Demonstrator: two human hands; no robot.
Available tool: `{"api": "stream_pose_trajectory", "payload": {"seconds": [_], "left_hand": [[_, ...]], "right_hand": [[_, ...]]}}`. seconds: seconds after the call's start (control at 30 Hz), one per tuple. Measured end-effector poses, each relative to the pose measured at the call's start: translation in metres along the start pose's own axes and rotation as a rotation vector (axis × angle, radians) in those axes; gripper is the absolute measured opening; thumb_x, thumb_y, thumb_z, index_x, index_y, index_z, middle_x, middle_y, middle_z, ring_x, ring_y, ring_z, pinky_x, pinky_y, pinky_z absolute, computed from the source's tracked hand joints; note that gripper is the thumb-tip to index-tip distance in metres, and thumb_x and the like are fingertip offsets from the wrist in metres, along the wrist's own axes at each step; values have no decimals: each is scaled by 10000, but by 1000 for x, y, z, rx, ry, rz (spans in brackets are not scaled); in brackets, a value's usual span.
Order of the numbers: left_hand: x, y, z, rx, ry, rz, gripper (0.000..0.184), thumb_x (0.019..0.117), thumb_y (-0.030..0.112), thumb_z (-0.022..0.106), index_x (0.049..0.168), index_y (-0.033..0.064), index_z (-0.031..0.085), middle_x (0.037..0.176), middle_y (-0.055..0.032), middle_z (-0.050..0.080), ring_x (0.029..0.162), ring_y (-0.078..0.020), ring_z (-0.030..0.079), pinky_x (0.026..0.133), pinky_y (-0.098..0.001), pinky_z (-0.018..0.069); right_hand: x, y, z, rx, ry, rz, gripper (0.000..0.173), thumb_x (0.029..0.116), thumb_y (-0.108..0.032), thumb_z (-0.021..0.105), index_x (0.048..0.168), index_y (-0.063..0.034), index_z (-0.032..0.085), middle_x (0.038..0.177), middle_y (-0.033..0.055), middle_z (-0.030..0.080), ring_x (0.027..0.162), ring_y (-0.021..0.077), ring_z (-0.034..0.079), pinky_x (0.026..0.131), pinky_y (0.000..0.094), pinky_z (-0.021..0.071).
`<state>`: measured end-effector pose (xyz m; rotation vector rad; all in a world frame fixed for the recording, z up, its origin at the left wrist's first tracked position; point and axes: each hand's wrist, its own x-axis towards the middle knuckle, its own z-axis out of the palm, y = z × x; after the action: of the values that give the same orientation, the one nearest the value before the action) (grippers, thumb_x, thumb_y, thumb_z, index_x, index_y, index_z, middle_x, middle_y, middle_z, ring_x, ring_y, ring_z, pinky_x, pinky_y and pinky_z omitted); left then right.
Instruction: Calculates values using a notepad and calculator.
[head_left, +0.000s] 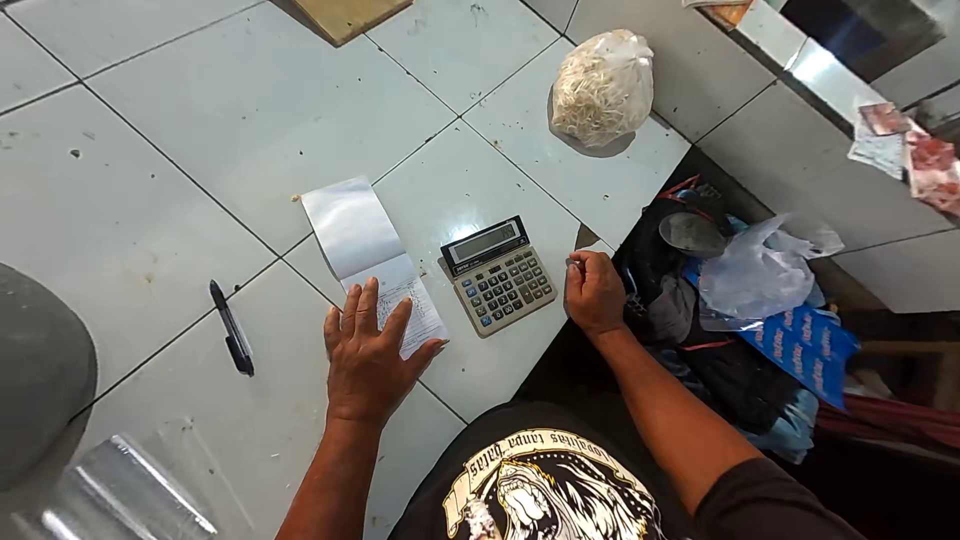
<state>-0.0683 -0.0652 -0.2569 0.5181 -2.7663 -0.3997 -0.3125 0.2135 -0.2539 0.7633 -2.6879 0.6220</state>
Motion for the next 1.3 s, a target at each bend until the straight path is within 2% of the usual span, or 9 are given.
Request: {"api": "stream_pose_trajectory", "payload": {"seconds": [0.1,0.47,0.83,1.07,1.3], "left_hand": [[-1,0,-1,0,1,-15,795,860,839,488,1381,261,650,1622,-168,385,1541,-344,282,1234,-612,188],[-1,1,-2,-11,-16,-33,766,862,834,492,1383,295,645,1641,-139,363,1548,-329,270,1249,-600,185],[0,2,-5,1,-68,-25,778,867,832,483,1407,291,625,1653,-129,341,1560,-333,233,1252,-597,160],[1,4,-5,4,-42,-13,775,860,826,506,1391,276,636,1642,-146,354,1557,-328,241,1249,-593,168],[1,2,-4,-6,-34,-10,770,866,823,499,1395,280,635,1642,-136,359,1557,-321,246,1250,-592,177]], "right_hand": [[0,4,7,19,16,-8,299,1020,-218,516,1228,-52,652,1030,140,678,848,268,676,724,458,577],[-4,3,4,37,2,-15,317,1046,-231,494,1251,-19,611,1003,176,668,861,304,666,777,493,559],[-4,3,5,28,12,9,307,1043,-228,497,1241,-25,615,995,152,653,832,265,648,743,444,557],[-6,7,8,73,46,23,283,1035,-223,525,1215,-31,629,990,136,654,807,224,645,712,398,562],[-7,6,10,96,84,17,267,1028,-208,539,1202,-28,631,964,129,657,793,220,646,695,392,562]]}}
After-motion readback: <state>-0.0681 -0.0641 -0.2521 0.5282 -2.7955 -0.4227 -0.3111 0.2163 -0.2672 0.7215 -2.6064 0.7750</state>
